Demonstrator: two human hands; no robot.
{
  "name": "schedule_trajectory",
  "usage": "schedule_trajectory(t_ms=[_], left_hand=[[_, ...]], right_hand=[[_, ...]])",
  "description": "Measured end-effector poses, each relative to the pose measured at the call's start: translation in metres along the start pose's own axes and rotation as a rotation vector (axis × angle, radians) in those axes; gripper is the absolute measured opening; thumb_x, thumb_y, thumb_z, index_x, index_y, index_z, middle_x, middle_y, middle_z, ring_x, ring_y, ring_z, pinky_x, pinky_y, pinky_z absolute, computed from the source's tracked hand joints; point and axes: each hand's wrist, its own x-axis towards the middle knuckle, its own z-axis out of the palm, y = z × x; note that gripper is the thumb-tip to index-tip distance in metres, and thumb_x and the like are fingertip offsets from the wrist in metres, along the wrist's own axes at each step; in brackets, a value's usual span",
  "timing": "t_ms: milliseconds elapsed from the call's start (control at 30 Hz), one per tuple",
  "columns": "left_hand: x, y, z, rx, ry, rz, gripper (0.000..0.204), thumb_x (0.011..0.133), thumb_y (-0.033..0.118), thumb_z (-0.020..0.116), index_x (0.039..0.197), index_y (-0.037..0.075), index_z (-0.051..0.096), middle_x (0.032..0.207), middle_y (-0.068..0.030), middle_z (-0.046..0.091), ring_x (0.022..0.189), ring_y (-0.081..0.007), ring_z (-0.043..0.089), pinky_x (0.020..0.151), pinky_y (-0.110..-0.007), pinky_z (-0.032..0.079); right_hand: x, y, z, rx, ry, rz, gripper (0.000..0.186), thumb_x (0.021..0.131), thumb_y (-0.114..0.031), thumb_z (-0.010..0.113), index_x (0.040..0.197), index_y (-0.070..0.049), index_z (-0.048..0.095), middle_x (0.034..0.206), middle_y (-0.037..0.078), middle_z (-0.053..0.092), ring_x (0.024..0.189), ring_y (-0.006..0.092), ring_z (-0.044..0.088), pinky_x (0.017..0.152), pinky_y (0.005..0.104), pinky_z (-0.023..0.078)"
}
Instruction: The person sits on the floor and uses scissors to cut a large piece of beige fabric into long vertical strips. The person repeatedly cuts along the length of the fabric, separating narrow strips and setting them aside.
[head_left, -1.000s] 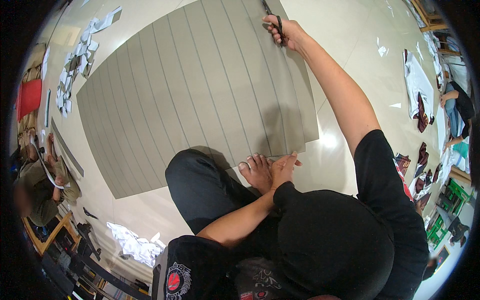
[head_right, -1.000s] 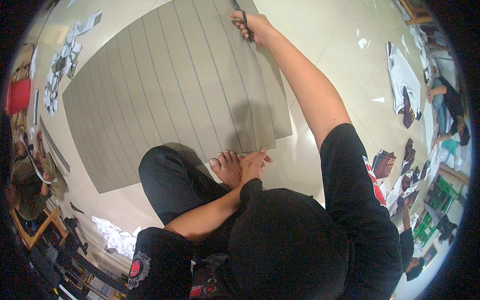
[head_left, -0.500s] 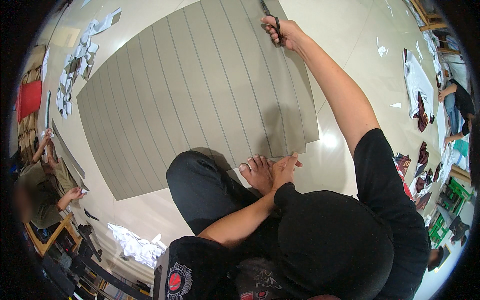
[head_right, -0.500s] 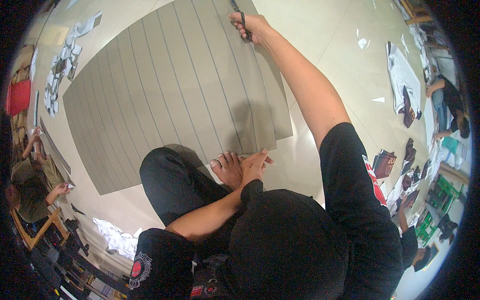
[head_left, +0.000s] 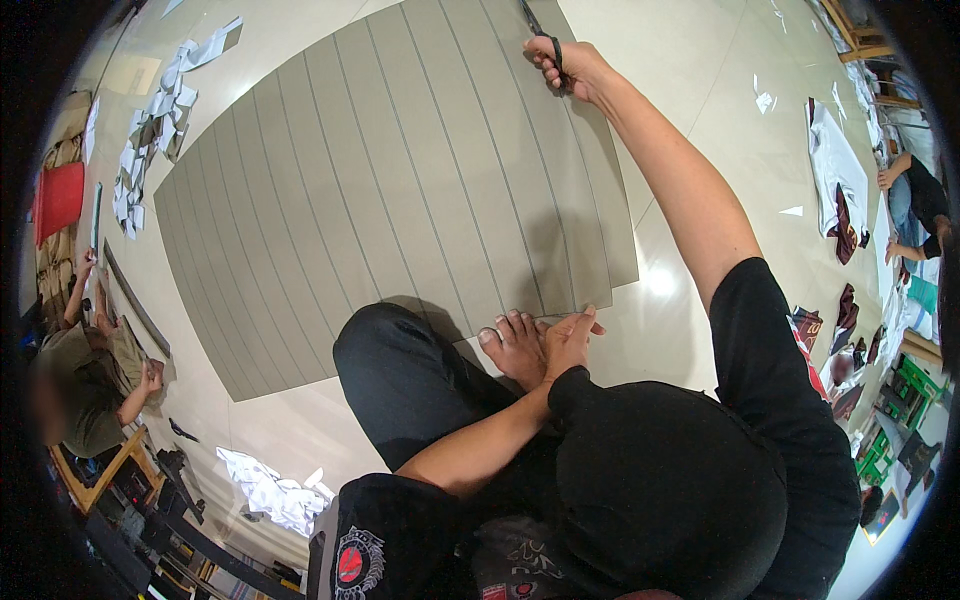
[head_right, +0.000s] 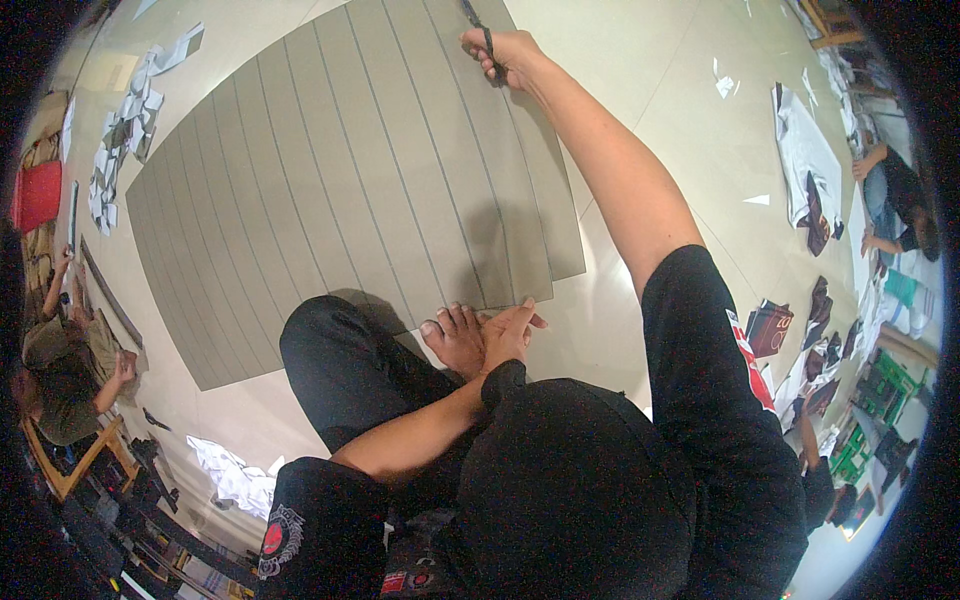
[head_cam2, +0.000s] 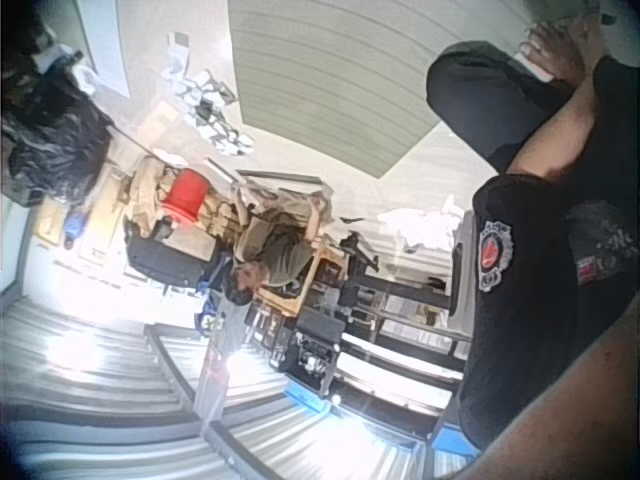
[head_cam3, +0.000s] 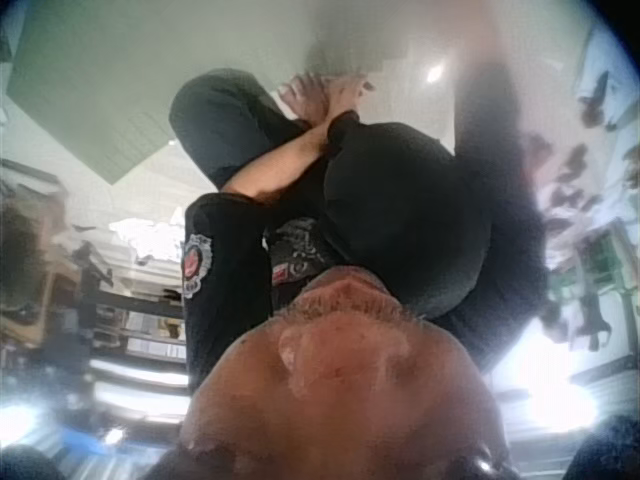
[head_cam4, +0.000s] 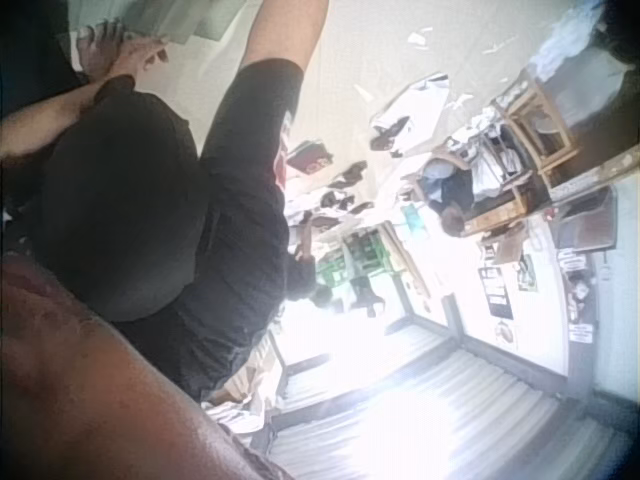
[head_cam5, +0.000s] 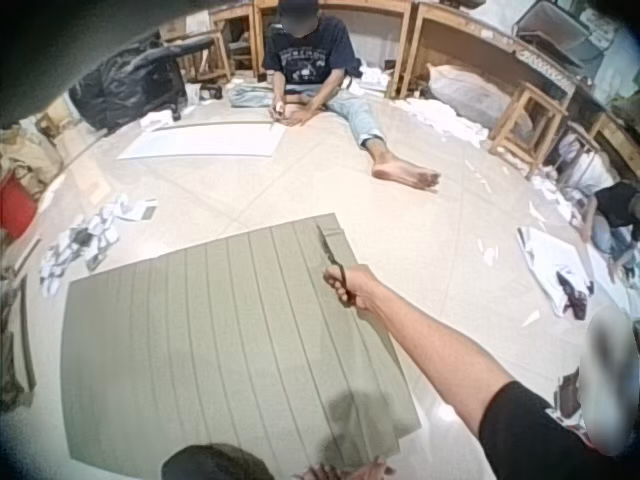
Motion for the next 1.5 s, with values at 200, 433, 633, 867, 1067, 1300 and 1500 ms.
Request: schedule_trajectory(t_ms=[200,433,633,867,1067,1300,1500], left_hand=[[-0.006,0.01,0.0,0.081,0.005,0.02,0.044,0.097,0.041,0.064,0.071,0.006,0.069,0.057,0.0072,0.042,0.055,-0.0065,0.037,0.053,-0.025,0.026],[-0.031,0.061,0.0,-0.204,0.039,0.146,0.046,0.095,0.045,0.064,0.072,0.006,0.071,0.06,0.0051,0.045,0.059,-0.0089,0.041,0.057,-0.027,0.03],[-0.004,0.01,-0.007,0.072,-0.001,0.095,0.044,0.094,0.043,0.065,0.072,0.006,0.071,0.06,0.0045,0.045,0.06,-0.0096,0.043,0.058,-0.027,0.032],[0.001,0.001,-0.001,0.087,0.031,-0.003,0.043,0.095,0.041,0.065,0.072,0.006,0.071,0.055,0.0062,0.041,0.051,-0.0061,0.036,0.051,-0.025,0.025],[0.004,-0.005,-0.004,0.121,0.01,0.02,0.044,0.096,0.043,0.064,0.073,0.006,0.072,0.055,0.0063,0.042,0.051,-0.0066,0.038,0.051,-0.026,0.025],[0.036,-0.071,-0.026,0.013,0.005,0.15,0.043,0.097,0.041,0.063,0.072,0.007,0.068,0.058,0.0053,0.045,0.057,-0.0085,0.041,0.057,-0.026,0.029],[-0.003,0.009,-0.004,0.158,-0.016,-0.031,0.044,0.098,0.043,0.061,0.075,0.006,0.071,0.055,0.006,0.043,0.053,-0.0075,0.039,0.054,-0.026,0.027]], right_hand=[[0.007,-0.005,0.002,-0.005,0.023,0.007,0.034,0.08,-0.037,0.082,0.071,-0.014,0.058,0.06,-0.006,0.053,0.047,0.0033,0.046,0.044,0.0182,0.038],[0.014,-0.008,0.002,-0.003,0.01,-0.011,0.034,0.08,-0.036,0.082,0.071,-0.014,0.058,0.06,-0.006,0.053,0.047,0.003,0.046,0.044,0.0184,0.039],[0.015,-0.015,0.007,0.004,0.004,0.043,0.033,0.081,-0.034,0.082,0.07,-0.014,0.057,0.06,-0.006,0.053,0.048,0.0028,0.046,0.043,0.018,0.038],[0.012,-0.016,0.009,0.018,0.026,0.038,0.028,0.083,-0.026,0.079,0.071,-0.011,0.058,0.063,-0.004,0.055,0.048,0.0028,0.046,0.043,0.0189,0.039],[0.015,-0.013,0.006,0.007,0.005,0.008,0.025,0.084,-0.021,0.077,0.071,-0.01,0.059,0.063,-0.003,0.056,0.048,0.0024,0.047,0.042,0.0185,0.04],[0.016,-0.021,0.008,0.02,-0.007,0.033,0.027,0.083,-0.025,0.079,0.071,-0.01,0.059,0.062,-0.004,0.054,0.048,0.0029,0.047,0.041,0.0184,0.041],[0.024,-0.022,0.006,0.021,0.024,0.04,0.031,0.082,-0.03,0.081,0.074,-0.009,0.06,0.062,-0.003,0.053,0.048,0.0041,0.047,0.042,0.0186,0.04]])
